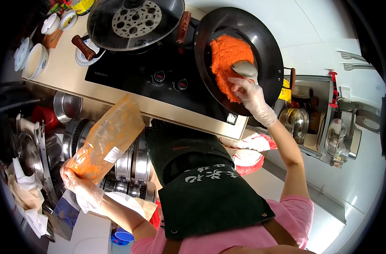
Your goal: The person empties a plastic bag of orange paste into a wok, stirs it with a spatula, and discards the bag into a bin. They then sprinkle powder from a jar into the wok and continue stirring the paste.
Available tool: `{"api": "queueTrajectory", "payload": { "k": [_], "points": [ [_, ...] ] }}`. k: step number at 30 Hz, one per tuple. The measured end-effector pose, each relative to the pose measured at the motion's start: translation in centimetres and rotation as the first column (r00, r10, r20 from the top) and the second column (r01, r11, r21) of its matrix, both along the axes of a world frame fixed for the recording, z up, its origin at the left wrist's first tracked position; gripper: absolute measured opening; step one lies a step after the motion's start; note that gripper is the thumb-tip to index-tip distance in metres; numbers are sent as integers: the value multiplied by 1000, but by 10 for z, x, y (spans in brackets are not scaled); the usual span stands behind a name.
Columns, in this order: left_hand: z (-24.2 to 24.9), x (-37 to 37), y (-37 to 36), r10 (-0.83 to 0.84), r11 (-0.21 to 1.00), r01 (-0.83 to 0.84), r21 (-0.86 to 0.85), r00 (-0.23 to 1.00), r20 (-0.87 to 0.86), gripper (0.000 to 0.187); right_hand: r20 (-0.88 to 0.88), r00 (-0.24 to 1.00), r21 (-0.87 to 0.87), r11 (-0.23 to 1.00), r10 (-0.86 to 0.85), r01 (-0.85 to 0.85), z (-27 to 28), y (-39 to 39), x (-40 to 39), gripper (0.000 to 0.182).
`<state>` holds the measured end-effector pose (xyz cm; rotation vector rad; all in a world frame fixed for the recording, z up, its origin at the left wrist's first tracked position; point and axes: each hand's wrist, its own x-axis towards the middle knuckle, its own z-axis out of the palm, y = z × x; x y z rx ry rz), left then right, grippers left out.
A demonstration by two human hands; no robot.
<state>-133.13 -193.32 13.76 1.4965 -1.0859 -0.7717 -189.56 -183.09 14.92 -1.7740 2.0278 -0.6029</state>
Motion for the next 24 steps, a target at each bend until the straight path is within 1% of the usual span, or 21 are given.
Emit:
{"api": "queueTrajectory", "payload": {
  "k": [1, 3, 4, 6, 7, 8, 11, 12, 15, 18, 21, 24],
  "points": [
    [0, -1, 0, -15, 1000, 15, -3, 1000, 11, 31, 80, 992, 21, 995, -95, 94, 0, 2, 1, 51],
    [1, -6, -2, -47, 999, 48, -11, 998, 31, 32, 230, 931, 82, 959, -285, 273, -1, 6, 2, 51],
    [4, -11, -3, -62, 998, 62, -7, 998, 21, 33, 250, 913, 96, 947, -322, 307, 7, 4, 10, 52],
    [10, -22, -3, -88, 996, 88, -1, 996, 3, 36, 89, 987, 24, 991, -134, 133, 11, 2, 15, 51],
    [8, -21, -4, -97, 995, 98, -5, 995, 6, 37, 2, 999, 0, 999, -39, 39, 11, 2, 15, 50],
    [5, -19, -5, -108, 994, 108, -8, 994, 9, 38, -117, 984, 2, 991, 132, -133, 6, 1, 12, 55],
    [6, -20, -8, -129, 992, 129, 2, 991, 38, 40, -226, 900, 75, 928, 373, -366, -2, -7, 4, 59],
    [7, -21, -8, -133, 991, 133, 9, 990, 51, 40, -328, 826, 41, 880, 459, -473, -6, -10, 1, 56],
    [7, -19, -7, -132, 991, 132, 0, 990, 43, 40, -408, 753, 121, 848, 516, -516, -6, -15, -2, 51],
    [11, -21, -6, -125, 992, 126, -5, 991, 49, 39, -456, 692, 143, 814, 559, -563, -13, -16, -5, 50],
    [12, -24, -3, -99, 995, 99, -7, 995, 15, 38, -451, 687, 157, 808, 570, -567, -21, -13, -10, 50],
    [14, -23, -1, -92, 996, 92, -6, 995, 39, 38, -331, 816, 123, 879, 473, -460, -12, -11, -10, 53]
  ]
}}
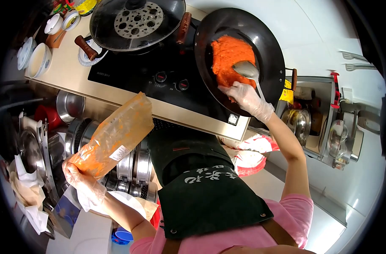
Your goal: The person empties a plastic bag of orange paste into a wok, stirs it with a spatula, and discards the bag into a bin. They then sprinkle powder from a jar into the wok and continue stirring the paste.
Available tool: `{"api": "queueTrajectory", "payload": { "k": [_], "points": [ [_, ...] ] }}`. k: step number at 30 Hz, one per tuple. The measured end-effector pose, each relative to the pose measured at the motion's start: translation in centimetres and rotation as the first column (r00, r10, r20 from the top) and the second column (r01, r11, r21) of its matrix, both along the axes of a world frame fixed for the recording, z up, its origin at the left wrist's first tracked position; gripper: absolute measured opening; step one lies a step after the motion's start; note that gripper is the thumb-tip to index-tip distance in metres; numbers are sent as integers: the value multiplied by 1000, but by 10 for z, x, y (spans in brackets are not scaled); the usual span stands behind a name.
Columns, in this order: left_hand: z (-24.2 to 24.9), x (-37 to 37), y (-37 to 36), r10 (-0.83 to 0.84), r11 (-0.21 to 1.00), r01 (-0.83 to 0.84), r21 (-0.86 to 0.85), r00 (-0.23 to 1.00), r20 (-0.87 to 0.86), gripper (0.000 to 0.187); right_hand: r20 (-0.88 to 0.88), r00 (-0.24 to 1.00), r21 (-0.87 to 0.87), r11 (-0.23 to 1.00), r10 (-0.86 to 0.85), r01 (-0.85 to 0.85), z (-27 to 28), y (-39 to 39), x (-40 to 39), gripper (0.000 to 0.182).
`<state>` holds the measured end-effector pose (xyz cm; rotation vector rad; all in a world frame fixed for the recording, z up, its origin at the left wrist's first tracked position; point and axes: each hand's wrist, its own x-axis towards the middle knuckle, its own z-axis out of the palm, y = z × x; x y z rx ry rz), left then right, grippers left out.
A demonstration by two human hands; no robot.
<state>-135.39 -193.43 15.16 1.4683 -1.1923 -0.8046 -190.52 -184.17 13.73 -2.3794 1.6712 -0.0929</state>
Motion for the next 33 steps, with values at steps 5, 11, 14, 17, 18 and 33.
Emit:
{"api": "queueTrajectory", "payload": {
  "k": [5, 11, 14, 17, 18, 33],
  "points": [
    [-1, 1, 1, -4, 1000, 4, 6, 1000, 2, 38, 401, 809, 15, 886, -431, 464, 13, 5, 2, 56],
    [-4, -14, 3, 23, 999, -23, 35, 1000, -13, 38, 699, 210, 422, 631, -684, 650, 13, 6, 13, 42],
    [-5, -18, 7, 4, 1000, -4, 5, 999, -42, 37, 691, 170, 484, 625, -703, 613, 13, 2, 18, 48],
    [2, -27, 15, 26, 1000, -25, 7, 989, -148, 39, 517, 548, 392, 751, -657, 531, 28, 5, 25, 45],
    [1, -26, 18, 33, 999, -33, 5, 989, -146, 39, 336, 869, 79, 930, -365, 360, 29, 2, 20, 39],
    [22, -61, 155, 277, 959, -282, 33, 955, 105, 34, -31, 937, -20, 937, 349, -350, -11, -14, -21, 33]
  ]
}}
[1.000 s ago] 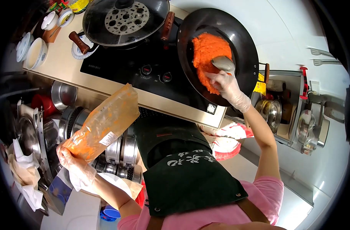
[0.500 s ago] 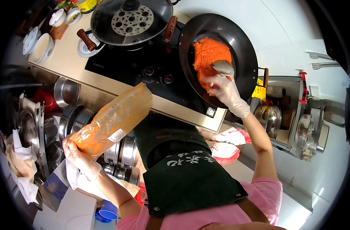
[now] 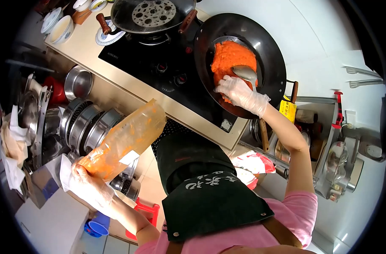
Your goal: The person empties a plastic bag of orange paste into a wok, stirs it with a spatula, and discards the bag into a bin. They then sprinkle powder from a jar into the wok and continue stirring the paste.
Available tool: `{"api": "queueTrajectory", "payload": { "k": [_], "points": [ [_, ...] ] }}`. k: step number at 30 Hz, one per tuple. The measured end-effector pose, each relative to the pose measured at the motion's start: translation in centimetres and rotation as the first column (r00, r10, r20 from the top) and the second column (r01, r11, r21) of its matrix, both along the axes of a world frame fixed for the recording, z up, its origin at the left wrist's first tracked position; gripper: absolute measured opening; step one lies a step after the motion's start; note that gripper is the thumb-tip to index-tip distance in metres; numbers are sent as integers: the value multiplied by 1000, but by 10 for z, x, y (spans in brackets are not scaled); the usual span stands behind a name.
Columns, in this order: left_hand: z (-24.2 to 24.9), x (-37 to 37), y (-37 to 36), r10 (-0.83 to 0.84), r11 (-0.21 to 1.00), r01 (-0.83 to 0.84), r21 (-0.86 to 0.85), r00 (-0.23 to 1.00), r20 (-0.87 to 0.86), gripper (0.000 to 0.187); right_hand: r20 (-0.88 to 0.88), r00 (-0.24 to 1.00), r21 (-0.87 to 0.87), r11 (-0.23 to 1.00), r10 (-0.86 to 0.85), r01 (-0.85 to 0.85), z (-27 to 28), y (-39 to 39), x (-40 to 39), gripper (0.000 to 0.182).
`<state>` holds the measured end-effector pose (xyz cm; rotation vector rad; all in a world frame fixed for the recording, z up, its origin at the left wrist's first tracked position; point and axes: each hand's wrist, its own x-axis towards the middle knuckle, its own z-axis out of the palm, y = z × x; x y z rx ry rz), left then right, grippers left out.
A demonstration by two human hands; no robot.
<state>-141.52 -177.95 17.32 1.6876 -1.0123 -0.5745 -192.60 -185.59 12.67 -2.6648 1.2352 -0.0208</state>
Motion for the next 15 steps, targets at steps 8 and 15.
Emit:
{"api": "queueTrajectory", "payload": {
  "k": [8, 15],
  "points": [
    [1, -10, 83, 232, 972, -227, 66, 970, -73, 27, -141, 980, -47, 988, 142, -150, 4, 0, 5, 47],
    [-6, -7, 125, 324, 940, -341, -2, 895, -306, 24, -4, 974, -138, 965, -227, 224, 18, 9, -3, 39]
  ]
}}
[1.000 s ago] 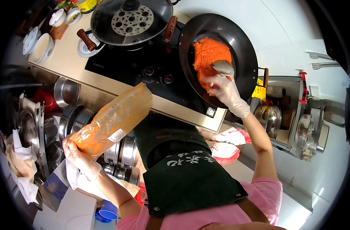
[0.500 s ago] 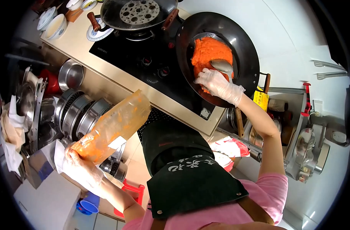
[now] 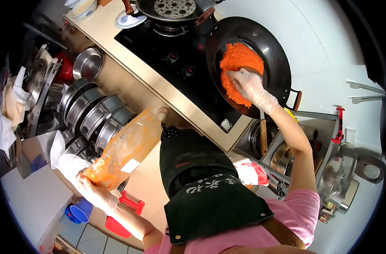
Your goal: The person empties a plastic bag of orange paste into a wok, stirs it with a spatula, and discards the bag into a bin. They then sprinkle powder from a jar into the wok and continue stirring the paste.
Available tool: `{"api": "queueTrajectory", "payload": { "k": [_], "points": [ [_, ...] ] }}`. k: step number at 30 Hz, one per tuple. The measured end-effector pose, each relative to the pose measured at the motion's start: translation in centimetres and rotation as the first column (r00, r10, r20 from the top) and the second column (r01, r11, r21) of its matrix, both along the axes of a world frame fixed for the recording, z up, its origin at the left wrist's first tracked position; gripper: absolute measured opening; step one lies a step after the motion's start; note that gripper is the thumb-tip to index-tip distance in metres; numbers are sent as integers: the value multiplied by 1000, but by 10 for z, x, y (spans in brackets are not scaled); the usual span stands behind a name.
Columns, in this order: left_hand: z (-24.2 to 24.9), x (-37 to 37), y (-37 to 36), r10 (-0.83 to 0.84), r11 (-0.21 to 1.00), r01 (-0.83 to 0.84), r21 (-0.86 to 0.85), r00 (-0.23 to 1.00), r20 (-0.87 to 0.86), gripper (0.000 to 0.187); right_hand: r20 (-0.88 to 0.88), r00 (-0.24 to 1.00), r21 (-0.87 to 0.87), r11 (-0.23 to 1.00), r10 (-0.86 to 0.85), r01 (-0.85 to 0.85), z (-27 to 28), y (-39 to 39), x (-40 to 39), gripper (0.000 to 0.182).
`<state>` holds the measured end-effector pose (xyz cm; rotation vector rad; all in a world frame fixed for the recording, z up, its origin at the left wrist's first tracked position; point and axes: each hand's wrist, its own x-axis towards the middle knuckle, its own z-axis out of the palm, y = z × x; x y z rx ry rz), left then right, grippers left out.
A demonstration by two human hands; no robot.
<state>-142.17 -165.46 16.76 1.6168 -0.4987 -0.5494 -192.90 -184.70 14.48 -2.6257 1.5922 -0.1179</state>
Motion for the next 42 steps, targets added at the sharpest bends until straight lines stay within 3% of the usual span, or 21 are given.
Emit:
{"api": "queueTrajectory", "payload": {
  "k": [3, 4, 8, 11, 23, 26, 29, 30, 33, 34, 35, 37, 40, 42],
  "points": [
    [-5, 7, 9, -13, 1000, 13, -12, 1000, 5, 25, 80, 993, 20, 996, 82, -84, 7, 9, 1, 42],
    [-6, 7, 9, 8, 1000, -8, -8, 1000, 3, 25, -3, 991, 21, 991, 135, -135, -1, 11, -3, 45],
    [-3, 10, 3, 15, 1000, -16, 18, 1000, 24, 25, -14, 981, 131, 973, 192, -189, -2, 14, 9, 50],
    [2, 13, -3, 6, 1000, -8, 30, 998, 59, 26, -70, 971, 105, 969, 229, -222, 0, 9, 14, 51],
    [-29, 81, 5, -48, 998, 48, -32, 999, -10, 25, -208, 959, 70, 981, 193, -182, -12, 3, 18, 53],
    [-32, 94, 4, -76, 997, 75, -27, 997, -14, 25, -191, 968, 42, 986, 164, -159, -18, 6, 16, 54],
    [-18, 85, -7, -55, 998, 55, -11, 998, -17, 24, 58, 998, 86, 996, 10, -15, -18, 10, 11, 52],
    [-13, 81, -10, -40, 999, 40, 0, 999, -13, 24, 123, 990, 31, 998, -65, 61, -18, 11, 8, 49],
    [-11, 85, -13, -85, 996, 84, 36, 996, 26, 26, 429, 801, 224, 908, -418, 355, -15, 13, 3, 49],
    [-8, 83, -15, -82, 994, 78, 79, 995, 49, 27, 631, 598, 328, 868, -494, 371, -19, 15, 3, 42],
    [-3, 78, -18, -79, 990, 70, 120, 994, 72, 28, 709, 406, 449, 813, -577, 371, -16, 15, 1, 40],
    [5, 75, -21, -110, 976, 79, 203, 983, 144, 29, 671, 203, 598, 683, -713, 420, 3, 17, 14, 40],
    [4, 82, -22, -199, 955, 130, 268, 948, 248, 32, 623, 501, 378, 792, -601, 480, -25, 23, 3, 42],
    [-7, 91, -22, -220, 959, 156, 236, 935, 277, 34, 378, 687, 269, 783, -621, 560, -29, 28, 12, 48]
  ]
}}
